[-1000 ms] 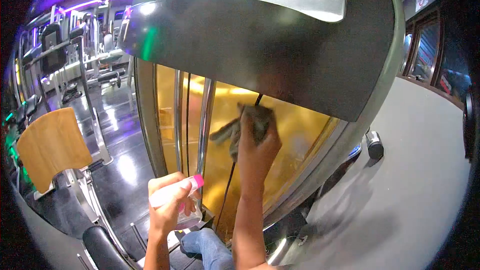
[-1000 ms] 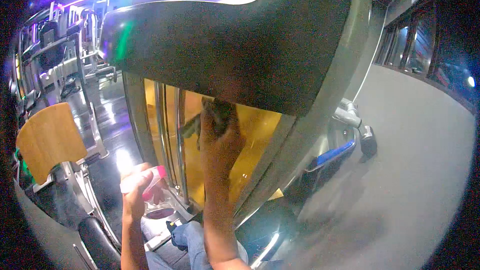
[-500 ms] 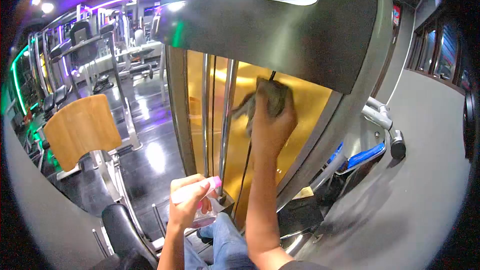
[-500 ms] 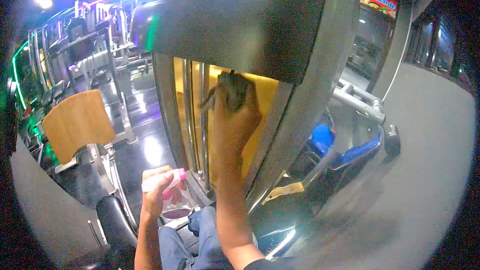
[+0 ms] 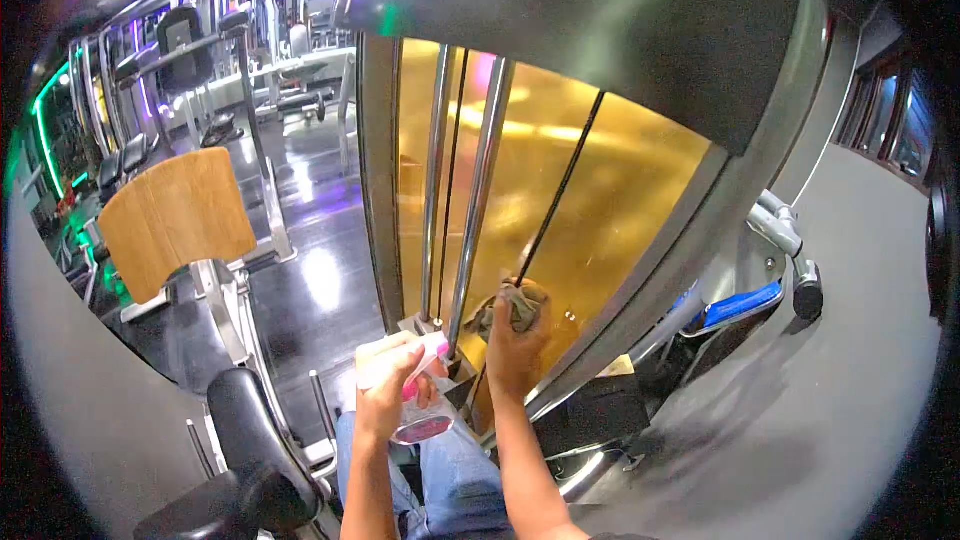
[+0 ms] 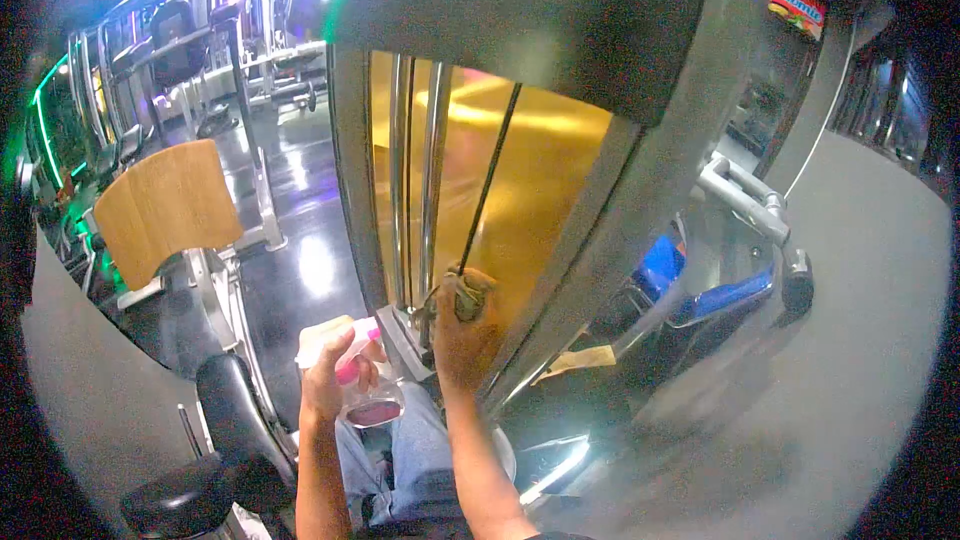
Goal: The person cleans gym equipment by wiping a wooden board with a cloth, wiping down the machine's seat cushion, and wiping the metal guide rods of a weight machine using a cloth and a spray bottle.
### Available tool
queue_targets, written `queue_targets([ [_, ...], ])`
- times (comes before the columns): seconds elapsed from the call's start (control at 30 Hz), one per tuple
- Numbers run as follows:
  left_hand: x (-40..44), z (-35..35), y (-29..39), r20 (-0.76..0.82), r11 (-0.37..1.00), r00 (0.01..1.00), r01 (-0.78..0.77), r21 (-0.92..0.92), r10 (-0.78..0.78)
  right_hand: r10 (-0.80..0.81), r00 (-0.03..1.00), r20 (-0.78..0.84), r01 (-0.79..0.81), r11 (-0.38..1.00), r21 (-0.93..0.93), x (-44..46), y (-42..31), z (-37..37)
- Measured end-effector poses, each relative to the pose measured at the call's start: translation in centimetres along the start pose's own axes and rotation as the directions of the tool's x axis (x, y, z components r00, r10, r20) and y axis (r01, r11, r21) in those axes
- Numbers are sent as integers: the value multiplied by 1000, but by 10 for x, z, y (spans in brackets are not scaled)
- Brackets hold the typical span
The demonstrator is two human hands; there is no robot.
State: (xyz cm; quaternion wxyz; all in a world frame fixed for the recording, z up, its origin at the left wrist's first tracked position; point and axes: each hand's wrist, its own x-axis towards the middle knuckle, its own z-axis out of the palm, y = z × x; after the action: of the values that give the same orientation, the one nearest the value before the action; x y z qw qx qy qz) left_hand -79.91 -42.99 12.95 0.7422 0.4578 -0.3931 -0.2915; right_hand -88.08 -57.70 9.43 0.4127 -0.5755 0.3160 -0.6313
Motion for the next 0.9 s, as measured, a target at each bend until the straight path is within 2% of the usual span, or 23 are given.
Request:
queue_targets([
  [0.03,-4,-2,-3,-9,1000,1000,8,-8,-8,57,998,-31,-55,996,67,-4,3,-3],
  [0.07,-8,-6,-4,-24,999,999,37,-10,-37,59,998,-22,-57,997,55,-1,3,-3],
  [0.13,-14,-14,-10,-40,998,997,63,-16,-64,45,996,81,-48,998,39,17,-6,4],
  [0.17,-17,-18,-15,-57,995,994,94,-34,-95,-105,992,70,101,993,61,22,-19,10],
  [0.3,-23,-35,-33,-50,987,986,155,-41,-156,-127,992,-18,128,987,97,50,-33,28],
  [0.37,-22,-43,-46,-32,981,984,175,-82,-178,-107,994,-12,107,972,207,53,-41,31],
  [0.4,-19,-45,-48,-25,978,982,184,-95,-187,-108,994,-13,109,976,190,52,-34,30],
  [0.47,-16,-42,-49,-6,972,979,204,-115,-206,-276,951,-136,280,960,5,48,-20,18],
  [0.5,-16,-44,-56,-2,972,979,203,-120,-205,-203,966,-160,201,979,-26,42,-18,10],
  [0.53,-16,-44,-60,5,968,977,212,-136,-214,-208,965,-158,203,978,-46,35,-18,5],
  [0.6,-14,-43,-66,34,951,966,260,-166,-258,100,977,-190,-138,970,-201,18,-17,0],
  [0.67,-11,-45,-69,73,953,963,268,-141,-260,39,997,-62,-48,987,-150,-4,28,-9],
  [0.73,-12,-45,-82,118,943,952,300,-147,-284,-96,995,-41,84,972,-220,-31,84,-10],
  [0.8,-13,-47,-85,120,941,945,319,-117,-305,34,998,52,-15,947,-321,-63,138,-24],
  [0.87,-16,-51,-92,125,942,946,315,-118,-300,180,983,32,-141,857,-495,-93,196,-43],
  [0.9,-18,-54,-94,119,937,942,327,-127,-313,114,992,55,-80,898,-433,-97,191,-41],
])
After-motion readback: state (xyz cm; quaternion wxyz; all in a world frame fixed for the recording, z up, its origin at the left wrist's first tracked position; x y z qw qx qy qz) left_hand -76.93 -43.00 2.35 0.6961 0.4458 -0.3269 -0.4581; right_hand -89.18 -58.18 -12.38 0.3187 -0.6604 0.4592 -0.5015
